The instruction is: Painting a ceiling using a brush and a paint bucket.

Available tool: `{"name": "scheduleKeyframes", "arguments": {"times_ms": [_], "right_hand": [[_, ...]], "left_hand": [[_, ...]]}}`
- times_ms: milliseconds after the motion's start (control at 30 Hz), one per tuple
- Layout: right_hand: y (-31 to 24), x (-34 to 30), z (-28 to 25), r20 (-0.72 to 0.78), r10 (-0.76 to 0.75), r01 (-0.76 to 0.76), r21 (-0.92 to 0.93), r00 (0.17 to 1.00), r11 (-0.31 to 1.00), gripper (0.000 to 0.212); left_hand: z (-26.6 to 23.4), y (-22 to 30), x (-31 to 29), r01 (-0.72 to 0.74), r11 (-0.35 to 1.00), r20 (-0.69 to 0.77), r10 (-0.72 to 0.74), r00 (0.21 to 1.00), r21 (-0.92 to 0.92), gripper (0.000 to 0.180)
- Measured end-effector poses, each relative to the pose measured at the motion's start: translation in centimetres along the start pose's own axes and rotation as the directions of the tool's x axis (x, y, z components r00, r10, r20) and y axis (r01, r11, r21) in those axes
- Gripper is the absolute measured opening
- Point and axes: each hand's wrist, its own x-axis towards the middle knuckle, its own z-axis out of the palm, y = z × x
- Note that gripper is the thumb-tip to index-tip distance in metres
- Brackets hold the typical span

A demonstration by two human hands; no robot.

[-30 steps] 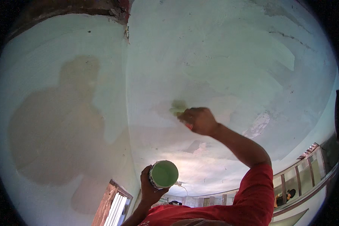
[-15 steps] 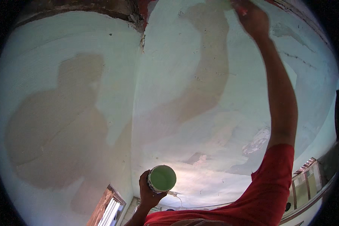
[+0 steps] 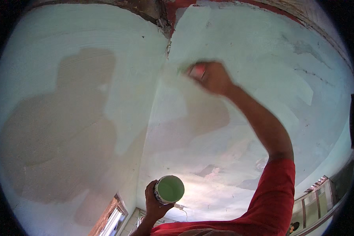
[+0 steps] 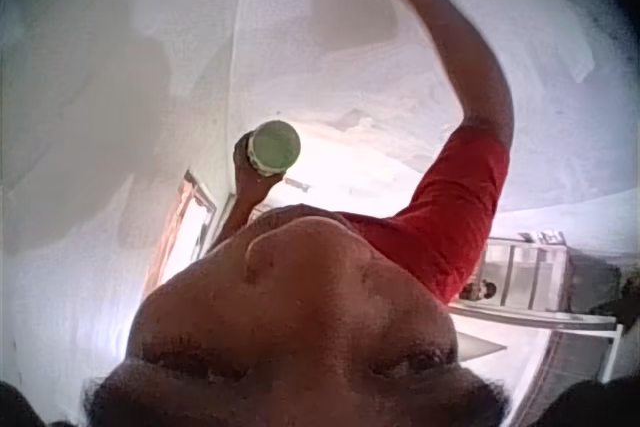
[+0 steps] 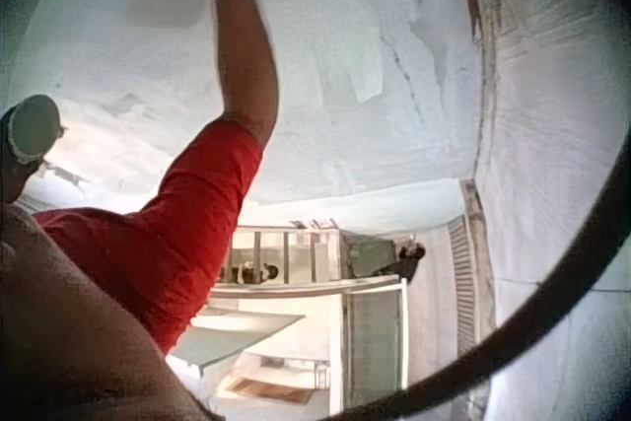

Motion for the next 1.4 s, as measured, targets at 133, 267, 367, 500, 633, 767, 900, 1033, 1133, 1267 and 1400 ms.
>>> {"name": "scheduleKeyframes", "arguments": {"times_ms": [133,267,367,500,633,767,900,1033,1133,1267,1400], "right_hand": [[4.4,7.0,-10.2,-0.425,0.063,-0.143,-0.158,0.903,0.977,0.049],[5.7,9.0,-13.4,-0.589,-0.075,-0.250,-0.450,0.805,0.857,0.027],[4.2,7.7,-8.5,-0.362,-0.218,-0.111,-0.702,0.906,0.704,0.019],[1.7,4.8,-3.4,-0.236,-0.415,0.177,-0.647,0.879,0.741,0.014],[1.6,4.5,-5.9,-0.269,-0.182,0.006,-0.545,0.946,0.839,0.014],[3.2,5.6,-9.0,-0.482,-0.122,-0.201,-0.565,0.868,0.800,0.019],[2.5,4.2,-6.7,-0.106,-0.095,0.000,-0.664,0.990,0.748,0.021],[0.9,2.8,-5.4,-0.096,-0.304,0.209,-0.532,0.948,0.820,0.018],[2.1,5.0,-8.0,-0.360,-0.329,0.064,-0.585,0.873,0.809,0.021],[5.0,10.5,-10.4,-0.442,-0.355,-0.062,-0.693,0.824,0.718,0.020],[2.8,10.7,-5.6,-0.153,-0.233,0.083,-0.642,0.960,0.762,0.019]], "left_hand": [[-0.6,-0.6,0.1,0.057,0.998,-0.013,-0.057,0.998,0.012,0.109],[-1.2,-0.9,-0.1,0.027,0.999,-0.060,-0.028,0.998,-0.021,0.109],[-1.6,-1.2,0.2,0.025,0.998,-0.082,-0.029,0.996,-0.050,0.109],[-2.1,-1.2,0.6,-0.014,0.998,-0.096,0.008,0.995,-0.067,0.110],[-2.7,-0.6,0.8,0.051,0.998,-0.046,-0.052,0.998,-0.023,0.109],[-2.9,0.0,0.9,-0.004,1.000,-0.063,0.004,0.998,-0.005,0.108],[-2.5,0.5,0.8,0.031,0.998,-0.039,-0.032,0.999,-0.047,0.108],[-2.5,0.7,0.9,0.007,1.000,-0.003,-0.007,1.000,-0.016,0.109],[-2.4,0.8,0.7,0.015,1.000,0.000,-0.015,1.000,-0.018,0.109],[-2.5,0.7,0.8,0.018,0.998,-0.012,-0.019,1.000,-0.054,0.109],[-2.8,0.8,0.9,0.050,0.998,-0.022,-0.051,0.998,-0.022,0.109]]}}
